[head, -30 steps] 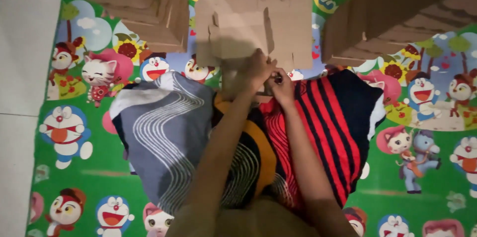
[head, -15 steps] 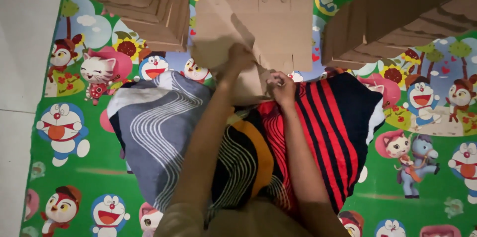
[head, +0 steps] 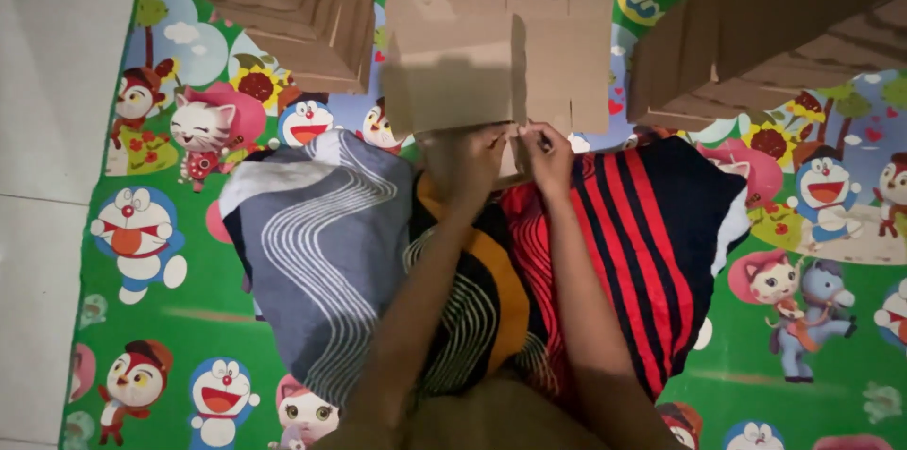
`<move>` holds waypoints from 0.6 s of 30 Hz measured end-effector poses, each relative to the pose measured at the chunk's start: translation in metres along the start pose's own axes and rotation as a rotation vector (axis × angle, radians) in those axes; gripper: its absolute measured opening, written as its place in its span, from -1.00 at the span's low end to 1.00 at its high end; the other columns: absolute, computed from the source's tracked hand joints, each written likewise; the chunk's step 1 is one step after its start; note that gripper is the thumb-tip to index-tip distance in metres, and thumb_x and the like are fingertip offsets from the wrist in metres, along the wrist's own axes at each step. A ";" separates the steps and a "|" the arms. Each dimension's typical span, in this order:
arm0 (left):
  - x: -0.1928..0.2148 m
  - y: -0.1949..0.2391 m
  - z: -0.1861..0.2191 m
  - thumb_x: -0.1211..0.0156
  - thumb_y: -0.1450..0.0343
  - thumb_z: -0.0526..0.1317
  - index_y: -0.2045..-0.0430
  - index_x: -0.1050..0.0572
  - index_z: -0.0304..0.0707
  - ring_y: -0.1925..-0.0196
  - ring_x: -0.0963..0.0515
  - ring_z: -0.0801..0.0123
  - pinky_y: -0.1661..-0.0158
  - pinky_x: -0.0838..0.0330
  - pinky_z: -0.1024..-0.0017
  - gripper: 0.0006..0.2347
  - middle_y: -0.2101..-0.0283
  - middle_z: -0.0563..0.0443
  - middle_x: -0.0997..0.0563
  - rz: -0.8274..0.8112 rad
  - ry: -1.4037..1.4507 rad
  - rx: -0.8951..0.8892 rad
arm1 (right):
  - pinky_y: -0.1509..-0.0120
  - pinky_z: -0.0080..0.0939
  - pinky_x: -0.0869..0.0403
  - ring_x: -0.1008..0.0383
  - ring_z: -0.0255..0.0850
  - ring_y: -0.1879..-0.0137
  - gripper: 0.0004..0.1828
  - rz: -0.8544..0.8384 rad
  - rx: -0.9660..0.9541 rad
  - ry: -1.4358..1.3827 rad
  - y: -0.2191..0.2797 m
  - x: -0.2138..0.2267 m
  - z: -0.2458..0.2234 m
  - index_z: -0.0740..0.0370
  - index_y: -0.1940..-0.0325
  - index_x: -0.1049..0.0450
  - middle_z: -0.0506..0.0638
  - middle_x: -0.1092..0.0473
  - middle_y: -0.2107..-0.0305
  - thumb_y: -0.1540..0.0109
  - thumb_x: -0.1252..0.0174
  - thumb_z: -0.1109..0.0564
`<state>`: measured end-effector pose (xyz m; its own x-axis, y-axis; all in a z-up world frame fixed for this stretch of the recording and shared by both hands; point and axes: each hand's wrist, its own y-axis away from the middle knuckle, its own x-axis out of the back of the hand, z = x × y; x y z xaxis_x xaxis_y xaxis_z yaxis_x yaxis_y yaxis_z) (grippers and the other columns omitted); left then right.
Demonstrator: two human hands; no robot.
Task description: Folding flat cardboard templates into small boxes while sitting on the floor.
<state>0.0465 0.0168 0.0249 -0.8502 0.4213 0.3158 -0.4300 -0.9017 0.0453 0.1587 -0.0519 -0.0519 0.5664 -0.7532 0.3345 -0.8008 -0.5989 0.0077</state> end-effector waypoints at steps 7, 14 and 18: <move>-0.020 -0.008 -0.075 -0.43 -0.38 -0.20 0.26 -0.72 -0.13 0.31 -0.66 0.47 0.27 -0.53 0.48 -0.87 0.47 -0.02 -0.70 0.029 0.253 0.106 | 0.27 -0.27 -0.50 -0.41 -0.29 0.30 -0.88 -0.136 -0.284 -0.263 0.002 0.002 -0.018 0.11 0.17 -0.63 -0.12 -0.31 0.43 -0.25 -0.31 0.07; -0.038 -0.014 -0.108 -0.52 -0.31 -0.20 0.10 -0.68 -0.18 0.08 -0.70 0.26 0.11 -0.60 0.42 -0.70 0.14 -0.14 -0.73 0.004 0.404 0.179 | 0.15 -0.36 -0.34 -0.33 -0.31 0.21 -0.89 -0.162 -0.240 -0.264 0.009 0.006 -0.033 0.15 0.19 -0.62 -0.13 -0.30 0.40 -0.29 -0.31 0.08; -0.034 -0.018 -0.113 -0.53 -0.29 -0.22 0.11 -0.68 -0.17 0.18 -0.68 0.37 0.18 -0.58 0.42 -0.70 0.20 -0.13 -0.74 0.000 0.391 0.157 | 0.09 -0.35 -0.35 -0.34 -0.29 0.19 -0.92 -0.172 -0.189 -0.214 0.013 0.006 -0.050 0.15 0.22 -0.62 -0.12 -0.30 0.39 -0.26 -0.32 0.11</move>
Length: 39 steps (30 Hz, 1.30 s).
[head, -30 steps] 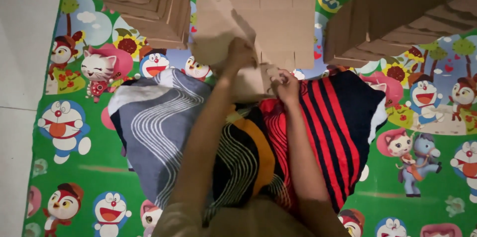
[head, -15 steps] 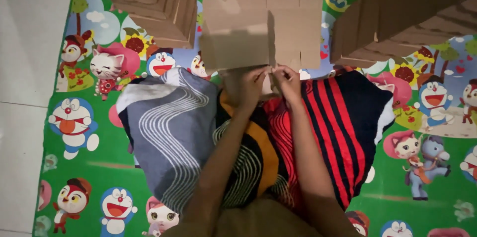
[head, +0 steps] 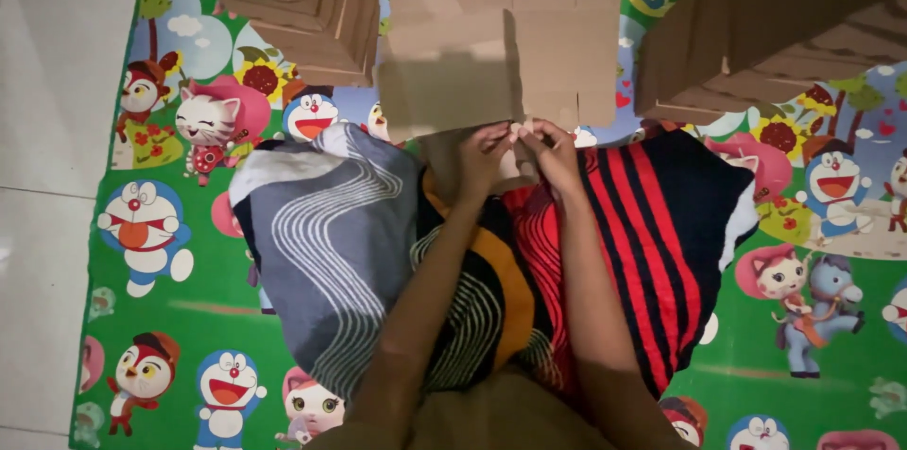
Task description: Folding flat cardboard templates into small boxes while sitting on the floor.
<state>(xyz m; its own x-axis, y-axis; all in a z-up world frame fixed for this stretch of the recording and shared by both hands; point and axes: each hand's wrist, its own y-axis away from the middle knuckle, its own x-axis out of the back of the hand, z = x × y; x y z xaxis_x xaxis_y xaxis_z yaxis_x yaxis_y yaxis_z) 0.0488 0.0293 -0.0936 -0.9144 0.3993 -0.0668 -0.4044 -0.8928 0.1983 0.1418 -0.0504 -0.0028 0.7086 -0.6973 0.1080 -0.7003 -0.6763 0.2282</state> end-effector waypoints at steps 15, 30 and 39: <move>0.007 0.005 0.019 -0.56 -0.25 -0.09 0.15 -0.69 -0.15 0.06 -0.71 0.23 0.09 -0.55 0.40 -0.66 0.18 -0.11 -0.74 -0.031 -0.028 -0.054 | 0.08 -0.31 -0.35 -0.35 -0.33 0.22 -0.91 -0.045 0.021 0.086 -0.003 0.007 0.002 0.12 0.34 -0.60 -0.10 -0.42 0.46 -0.19 -0.40 0.13; 0.007 0.020 0.027 -0.24 -0.52 -0.23 0.02 -0.63 -0.21 0.09 -0.65 0.36 0.09 -0.60 0.34 -0.81 0.12 -0.18 -0.72 -0.087 0.136 -0.098 | 0.07 -0.36 -0.27 -0.32 -0.35 0.23 -0.82 -0.030 0.040 0.025 0.011 0.005 -0.017 0.14 0.41 -0.52 -0.13 -0.37 0.49 -0.20 -0.40 0.12; 0.016 0.030 0.040 -0.39 -0.43 -0.19 0.10 -0.69 -0.13 0.13 -0.66 0.39 0.06 -0.57 0.32 -0.80 0.21 -0.13 -0.74 -0.109 0.030 -0.116 | 0.09 -0.40 -0.29 -0.30 -0.42 0.28 -0.84 -0.070 0.061 -0.028 0.008 0.013 -0.001 0.14 0.45 -0.50 -0.20 -0.35 0.52 -0.17 -0.37 0.23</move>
<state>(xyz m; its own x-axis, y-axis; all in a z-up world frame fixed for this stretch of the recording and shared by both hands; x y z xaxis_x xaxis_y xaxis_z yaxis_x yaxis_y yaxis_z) 0.0229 0.0174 -0.0496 -0.8646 0.4899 -0.1112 -0.4988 -0.8635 0.0740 0.1456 -0.0650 0.0011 0.7542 -0.6533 0.0665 -0.6534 -0.7365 0.1751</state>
